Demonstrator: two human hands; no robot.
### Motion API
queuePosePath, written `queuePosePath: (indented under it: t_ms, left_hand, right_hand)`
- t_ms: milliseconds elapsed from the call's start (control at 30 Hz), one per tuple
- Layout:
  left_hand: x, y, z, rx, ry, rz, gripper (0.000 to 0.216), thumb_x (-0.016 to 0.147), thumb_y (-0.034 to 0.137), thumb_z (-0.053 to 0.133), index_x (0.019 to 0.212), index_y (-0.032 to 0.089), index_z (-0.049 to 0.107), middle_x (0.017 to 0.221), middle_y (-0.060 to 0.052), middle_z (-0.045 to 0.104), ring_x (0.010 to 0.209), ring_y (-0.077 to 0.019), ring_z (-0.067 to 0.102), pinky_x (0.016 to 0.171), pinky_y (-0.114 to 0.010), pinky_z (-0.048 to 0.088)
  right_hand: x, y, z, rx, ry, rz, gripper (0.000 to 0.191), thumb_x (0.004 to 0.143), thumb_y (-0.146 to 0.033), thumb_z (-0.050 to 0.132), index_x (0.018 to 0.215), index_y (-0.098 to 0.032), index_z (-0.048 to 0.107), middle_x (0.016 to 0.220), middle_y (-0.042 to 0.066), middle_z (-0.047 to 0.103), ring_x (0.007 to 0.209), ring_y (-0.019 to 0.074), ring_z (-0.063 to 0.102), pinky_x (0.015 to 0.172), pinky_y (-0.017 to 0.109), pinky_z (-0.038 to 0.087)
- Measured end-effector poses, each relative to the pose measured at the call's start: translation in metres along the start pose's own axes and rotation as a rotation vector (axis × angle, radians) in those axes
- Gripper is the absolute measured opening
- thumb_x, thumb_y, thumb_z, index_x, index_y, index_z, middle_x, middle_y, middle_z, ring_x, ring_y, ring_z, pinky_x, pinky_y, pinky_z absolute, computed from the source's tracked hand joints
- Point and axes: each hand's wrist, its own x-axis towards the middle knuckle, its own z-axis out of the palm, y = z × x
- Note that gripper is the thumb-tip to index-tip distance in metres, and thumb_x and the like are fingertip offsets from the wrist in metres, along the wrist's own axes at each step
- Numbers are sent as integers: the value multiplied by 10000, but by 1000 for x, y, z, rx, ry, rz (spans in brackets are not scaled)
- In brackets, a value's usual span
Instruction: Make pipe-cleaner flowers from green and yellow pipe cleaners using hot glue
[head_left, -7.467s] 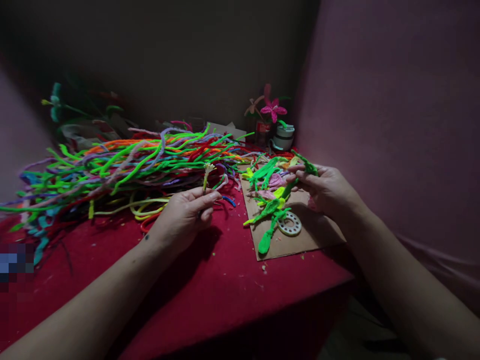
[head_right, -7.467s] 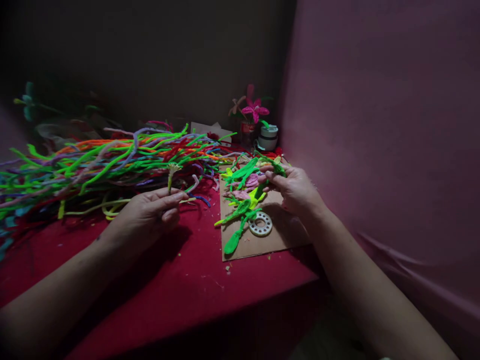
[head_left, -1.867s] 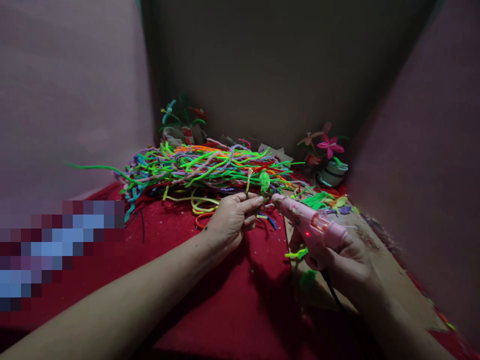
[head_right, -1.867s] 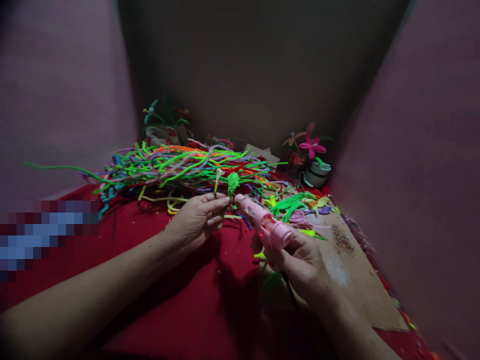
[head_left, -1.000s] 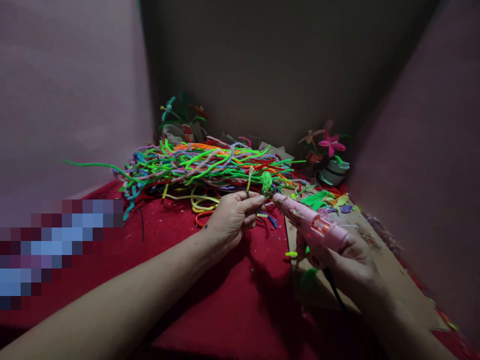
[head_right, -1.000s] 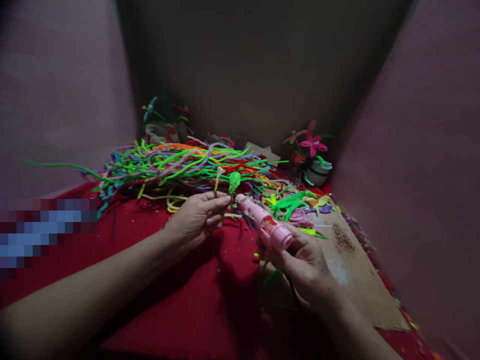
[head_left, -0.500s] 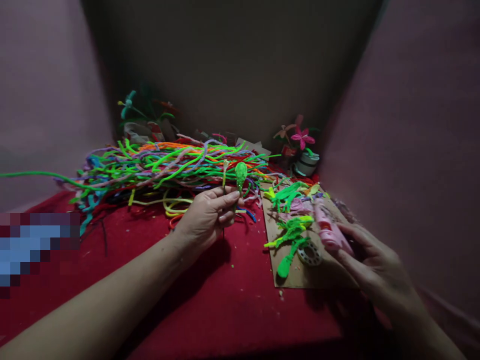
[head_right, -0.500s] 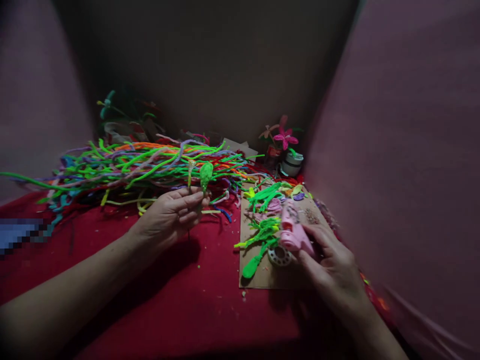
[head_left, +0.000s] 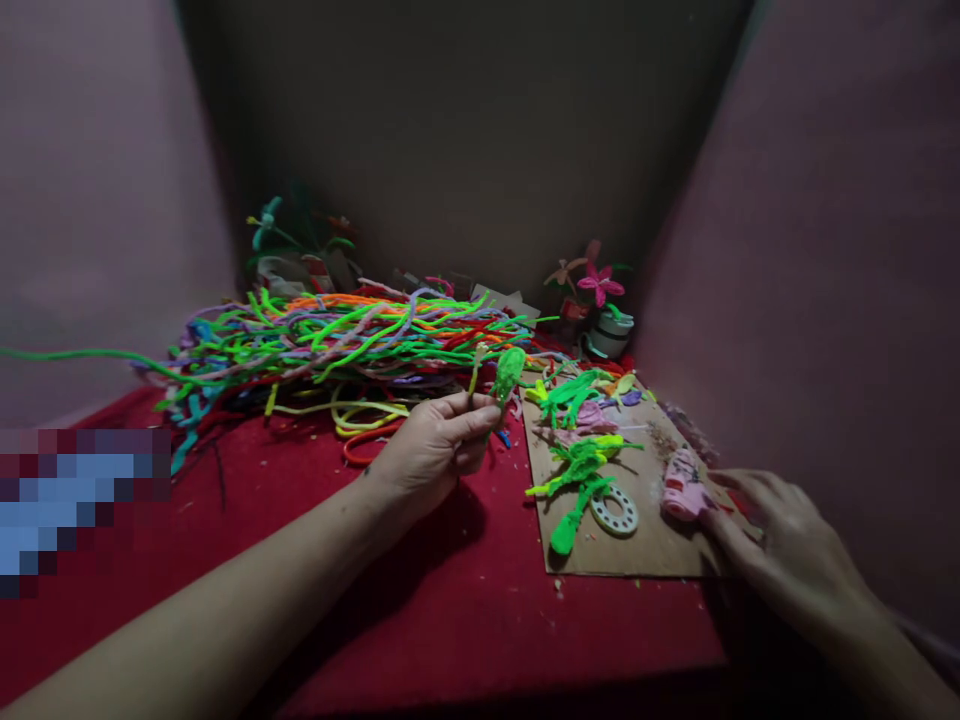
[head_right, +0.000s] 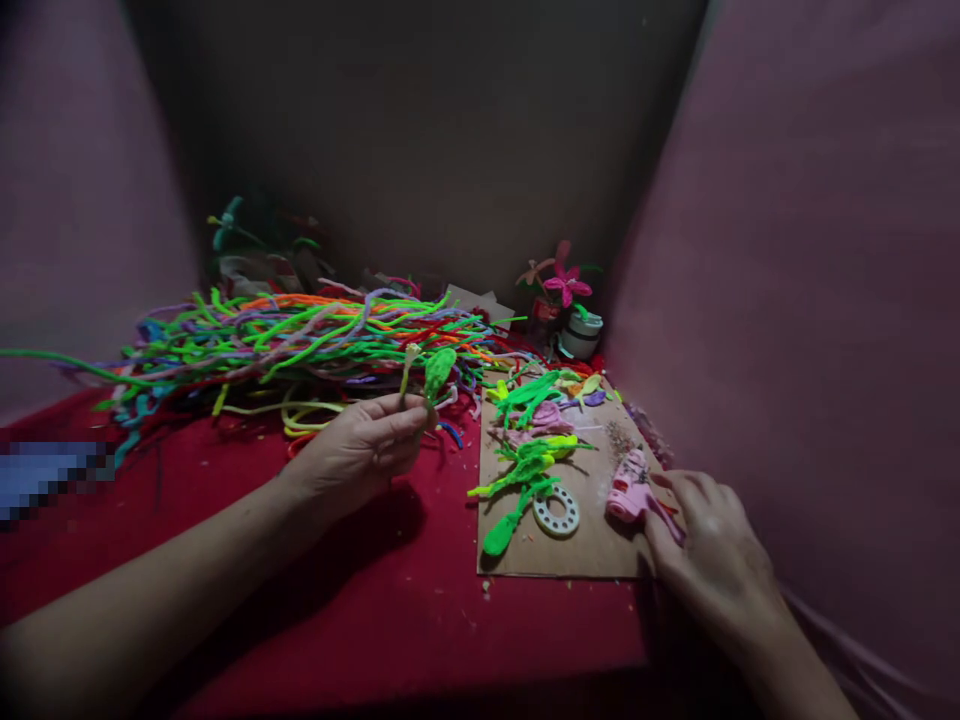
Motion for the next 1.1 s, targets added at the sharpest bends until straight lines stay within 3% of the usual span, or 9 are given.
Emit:
queuePosePath:
  t_ms: [67, 233, 367, 500, 633, 733, 967, 1100]
  left_hand:
    - [-2, -1, 2, 10, -31, -14, 178, 644, 191, 712, 686, 116, 557, 560, 47, 470, 359, 23, 269, 359, -138, 170]
    - [-5, -5, 3, 78, -76, -70, 181, 679, 240, 689, 681, 127, 548, 525, 62, 405, 366, 11, 232, 370, -158, 133]
    - [-7, -9, 2, 169, -114, -88, 180, 699, 272, 673, 718, 130, 564, 521, 63, 373, 387, -2, 220, 391, -173, 132]
    - [-10, -8, 5, 205, -161, -102, 200, 718, 323, 653, 745, 137, 585, 497, 73, 331, 390, -14, 201, 397, -184, 135]
    - [-9, -3, 8, 198, -131, 20, 274, 803, 423, 529, 868, 167, 602, 632, 21, 495, 391, -10, 248, 387, -178, 145]
    - [-7, -2, 7, 258, -103, 109, 246, 826, 390, 504, 827, 159, 589, 713, -7, 561, 391, 0, 298, 386, -165, 177]
    - [-11, -6, 9, 392, -20, 143, 202, 808, 322, 539, 763, 141, 618, 504, 42, 448, 426, -40, 368, 419, -160, 306]
    - [-14, -4, 11, 463, 20, 167, 210, 799, 309, 540, 817, 128, 645, 553, 29, 468, 468, -54, 392, 420, -168, 328]
  right_hand:
    - [6, -31, -6, 222, 25, 35, 286, 735, -415, 542, 879, -191, 644, 915, 117, 634, 842, 277, 568, 755, 421, 440]
    - [34, -119, 3, 1126, -342, 247, 300, 688, -376, 674, 905, -171, 648, 815, 60, 648, 695, 156, 576, 619, 282, 461]
    - [52, -153, 23, 1511, -474, 312, 235, 692, -364, 676, 779, -153, 624, 636, 3, 598, 498, 91, 503, 464, 224, 392]
    - [57, -160, 29, 1547, -446, 294, 230, 701, -295, 672, 578, -147, 547, 501, -28, 514, 426, 69, 437, 425, 213, 341]
    - [59, -157, 25, 1577, -362, 354, 190, 690, -235, 666, 567, -143, 554, 496, -22, 523, 423, 72, 451, 410, 211, 339]
    - [61, -155, 23, 1639, -319, 414, 156, 665, -209, 669, 571, -146, 562, 499, -17, 540, 418, 77, 472, 396, 209, 349]
    - [59, -160, 27, 1645, -303, 471, 152, 642, -230, 685, 587, -144, 573, 509, -1, 576, 430, 91, 502, 400, 206, 367]
    - [58, -163, 30, 1608, -262, 478, 176, 643, -264, 688, 597, -142, 569, 497, 3, 589, 416, 89, 497, 401, 204, 363]
